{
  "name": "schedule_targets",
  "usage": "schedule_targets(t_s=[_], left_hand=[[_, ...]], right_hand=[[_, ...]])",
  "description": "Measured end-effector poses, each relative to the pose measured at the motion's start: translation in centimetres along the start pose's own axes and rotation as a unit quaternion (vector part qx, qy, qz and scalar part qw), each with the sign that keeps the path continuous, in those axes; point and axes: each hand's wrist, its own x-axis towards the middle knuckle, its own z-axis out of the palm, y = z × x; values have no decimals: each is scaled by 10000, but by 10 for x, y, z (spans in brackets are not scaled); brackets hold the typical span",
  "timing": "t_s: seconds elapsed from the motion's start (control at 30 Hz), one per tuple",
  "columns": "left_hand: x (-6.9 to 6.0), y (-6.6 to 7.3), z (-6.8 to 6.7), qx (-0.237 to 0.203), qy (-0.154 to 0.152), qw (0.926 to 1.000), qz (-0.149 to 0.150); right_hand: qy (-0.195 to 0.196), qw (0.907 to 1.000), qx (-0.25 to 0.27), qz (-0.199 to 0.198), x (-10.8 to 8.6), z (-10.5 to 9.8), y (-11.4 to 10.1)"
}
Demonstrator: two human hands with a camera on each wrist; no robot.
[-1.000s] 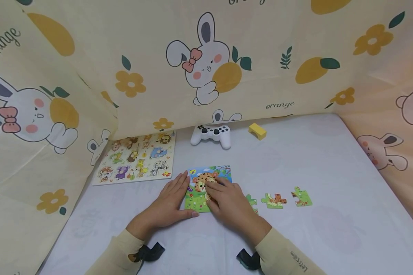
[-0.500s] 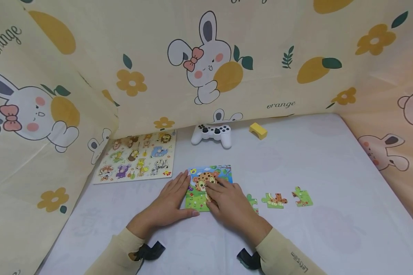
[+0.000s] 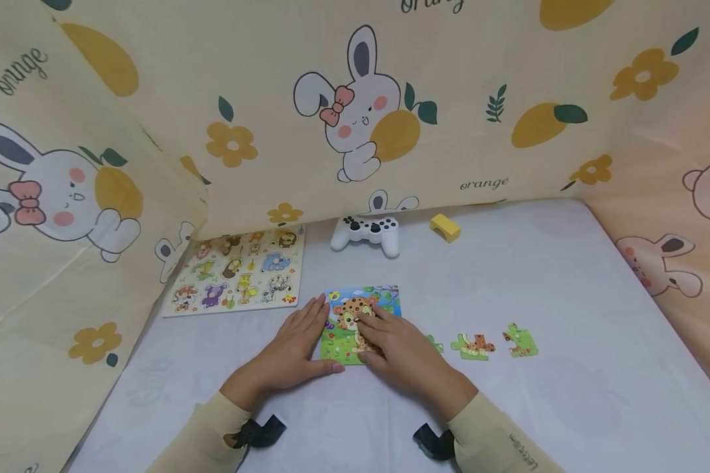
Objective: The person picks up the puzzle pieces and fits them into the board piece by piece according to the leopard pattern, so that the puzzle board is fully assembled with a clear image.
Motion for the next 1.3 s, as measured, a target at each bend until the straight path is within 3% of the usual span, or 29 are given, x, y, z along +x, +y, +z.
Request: schedule_targets(t_s=[0.1,0.2,0.37,0.5,0.7,0.87,0.97,1.1,1.2,1.3], left_hand=[[0,0,1,-16,-19,10000,12],[0,1,2,-37,-21,10000,4],[0,2,2,-97,-22,9999,-26],[1,2,2,-49,-56,10000,-58],[2,2,3,32,-40,10000,-70],[2,2,2,22,-48,10000,-62],[2,2,2,3,-80,9999,-70],[2,1,1,-3,-70,9999,-89],[2,1,0,-6,-48,9999,-96],[1,1,0,-4,-40,9999,-95]], right_hand=[[29,9989,427,204,-4,-2,4],[338,9939,954,435,-8,-6,8],[1159,9773,1721,431,-16,-16,17],[1577,9623,2194,324,-25,-27,26],[1683,9514,2557,345,-44,-42,48],[1598,9464,2805,-37,-59,-52,69],[1414,9503,2775,-49,-66,-57,77],[830,9587,2679,472,-70,-61,80],[403,9676,2406,657,-69,-61,81],[156,9784,1972,592,-68,-60,80]])
